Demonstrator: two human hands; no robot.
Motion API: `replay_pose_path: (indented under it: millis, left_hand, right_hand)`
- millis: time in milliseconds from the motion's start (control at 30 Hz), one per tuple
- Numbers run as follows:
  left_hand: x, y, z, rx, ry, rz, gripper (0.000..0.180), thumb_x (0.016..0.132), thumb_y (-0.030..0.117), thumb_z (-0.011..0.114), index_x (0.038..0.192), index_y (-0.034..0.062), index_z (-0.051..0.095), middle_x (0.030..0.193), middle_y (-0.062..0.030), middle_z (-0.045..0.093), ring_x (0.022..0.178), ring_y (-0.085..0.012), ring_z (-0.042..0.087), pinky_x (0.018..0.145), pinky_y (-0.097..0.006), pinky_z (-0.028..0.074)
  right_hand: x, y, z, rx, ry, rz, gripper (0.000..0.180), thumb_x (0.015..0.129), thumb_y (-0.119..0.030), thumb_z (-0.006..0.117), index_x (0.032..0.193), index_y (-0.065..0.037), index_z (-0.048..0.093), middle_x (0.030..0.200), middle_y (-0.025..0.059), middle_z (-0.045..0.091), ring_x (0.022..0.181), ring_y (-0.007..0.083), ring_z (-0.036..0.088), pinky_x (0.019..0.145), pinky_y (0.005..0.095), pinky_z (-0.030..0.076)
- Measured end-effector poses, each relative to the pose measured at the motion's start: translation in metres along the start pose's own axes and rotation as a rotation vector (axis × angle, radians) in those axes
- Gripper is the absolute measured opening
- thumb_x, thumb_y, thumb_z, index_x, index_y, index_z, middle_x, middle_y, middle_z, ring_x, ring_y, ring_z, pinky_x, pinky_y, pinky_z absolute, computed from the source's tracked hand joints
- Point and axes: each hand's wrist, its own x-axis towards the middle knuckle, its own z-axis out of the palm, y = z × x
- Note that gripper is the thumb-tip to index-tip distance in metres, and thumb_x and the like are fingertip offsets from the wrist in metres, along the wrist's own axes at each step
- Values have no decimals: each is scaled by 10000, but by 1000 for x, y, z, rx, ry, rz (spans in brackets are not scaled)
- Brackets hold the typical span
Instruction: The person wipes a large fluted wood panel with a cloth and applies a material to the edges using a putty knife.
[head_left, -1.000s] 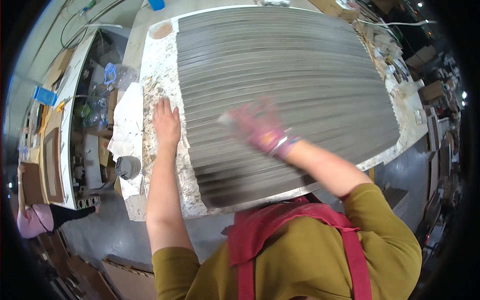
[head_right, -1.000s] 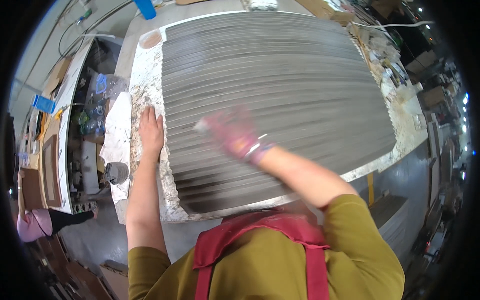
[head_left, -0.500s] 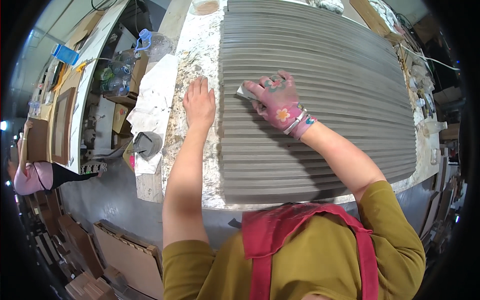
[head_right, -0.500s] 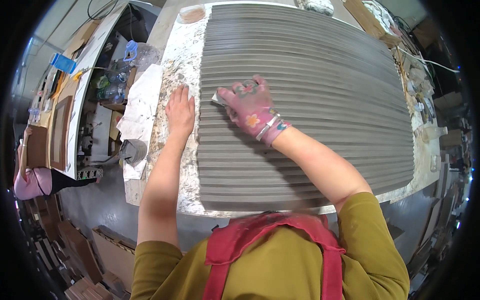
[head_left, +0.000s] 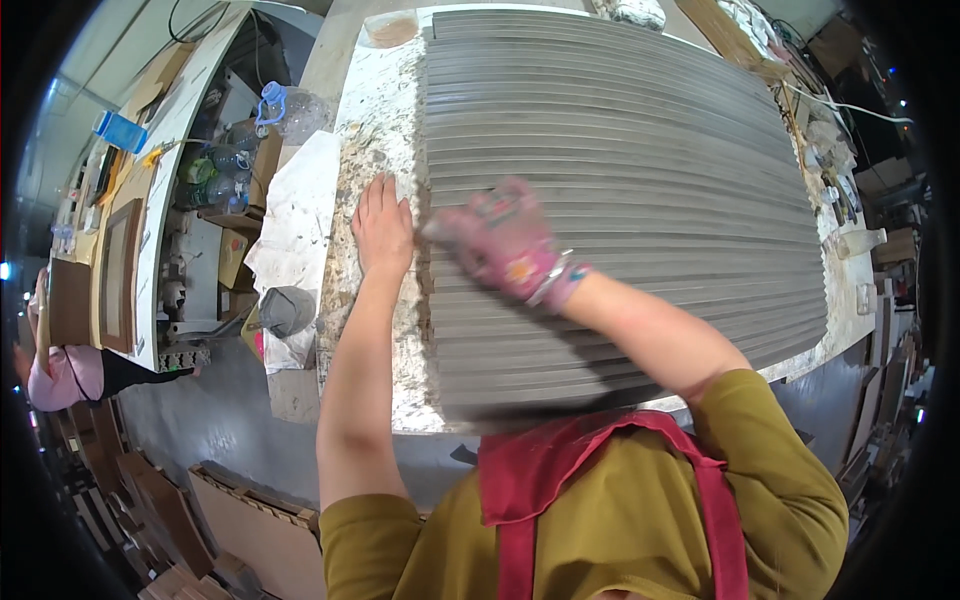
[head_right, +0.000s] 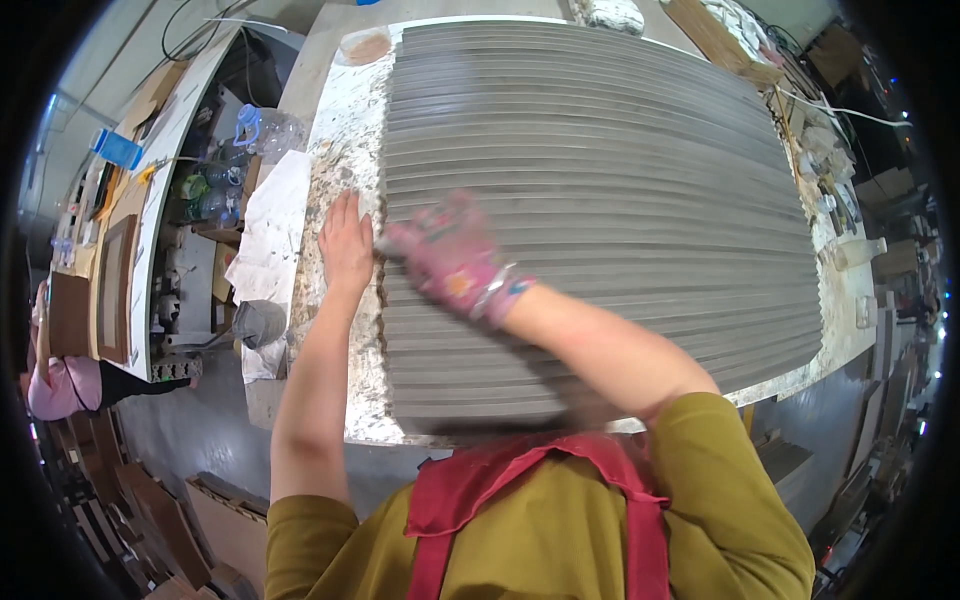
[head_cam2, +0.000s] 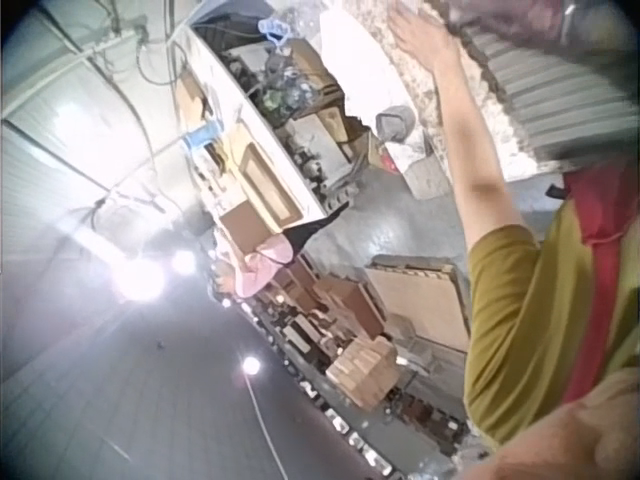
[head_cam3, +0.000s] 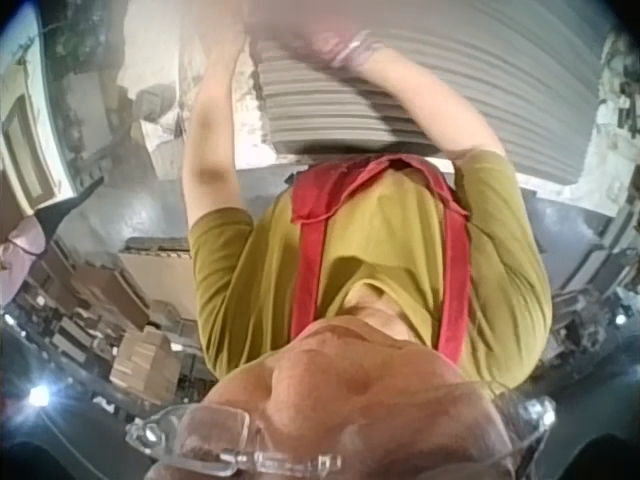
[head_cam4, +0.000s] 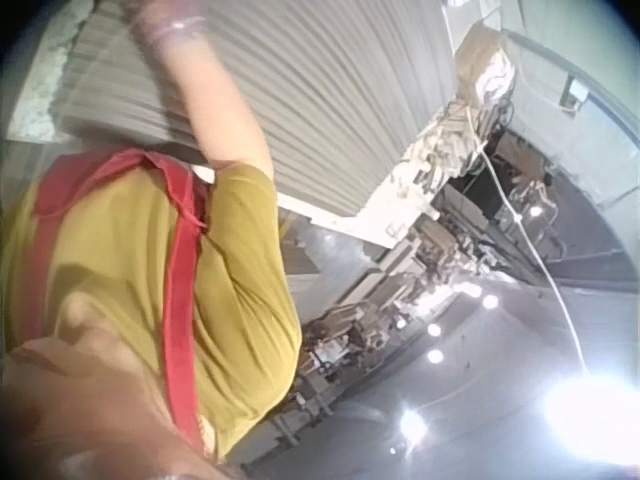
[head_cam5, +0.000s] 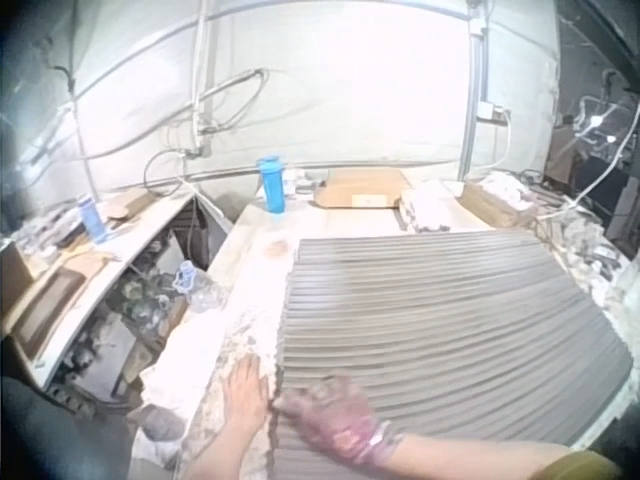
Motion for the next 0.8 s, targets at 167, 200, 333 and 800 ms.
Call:
replay_pose_path:
  millis: [167, 200, 333, 800]
  left_hand:
    - [-2, 13, -7, 55, -51, 16, 441, 979, 268, 422, 1384, 94, 411, 1465, -79, 380, 1362, -267, 326, 1101, -477, 240]
    - [-2, 6, 2, 69, -32, 26, 448, 977, 265, 427, 1393, 99, 404, 1479, -82, 363, 1367, -270, 319, 1096, -495, 240]
    - [6, -34, 23, -28, 97, 149, 467, 943, 218, 486, 1384, 73, 437, 1428, -154, 435, 1300, -339, 417, 1062, -446, 327]
    - [62, -2, -9, -70, 127, 285, 404, 941, 191, 502, 1273, -38, 478, 1370, -263, 425, 1252, -426, 401, 1052, -466, 330]
  right_hand:
    - [-15, 51, -55, -191, -64, 244, 339, 836, -204, 546, 1172, -163, 565, 1014, 80, 635, 953, 240, 594, 936, 509, 363]
    - [-14, 35, -41, -182, 7, 129, 335, 816, -213, 584, 1150, -186, 577, 967, 74, 630, 944, 255, 598, 945, 499, 360]
    - [-16, -3, 44, 469, 97, 166, 300, 806, -220, 597, 1104, -190, 604, 938, 70, 632, 961, 275, 605, 1006, 530, 328]
    - [-144, 133, -78, -439, 101, 323, 504, 845, -337, 600, 1309, -168, 496, 1141, 84, 609, 1050, 263, 575, 1005, 521, 321]
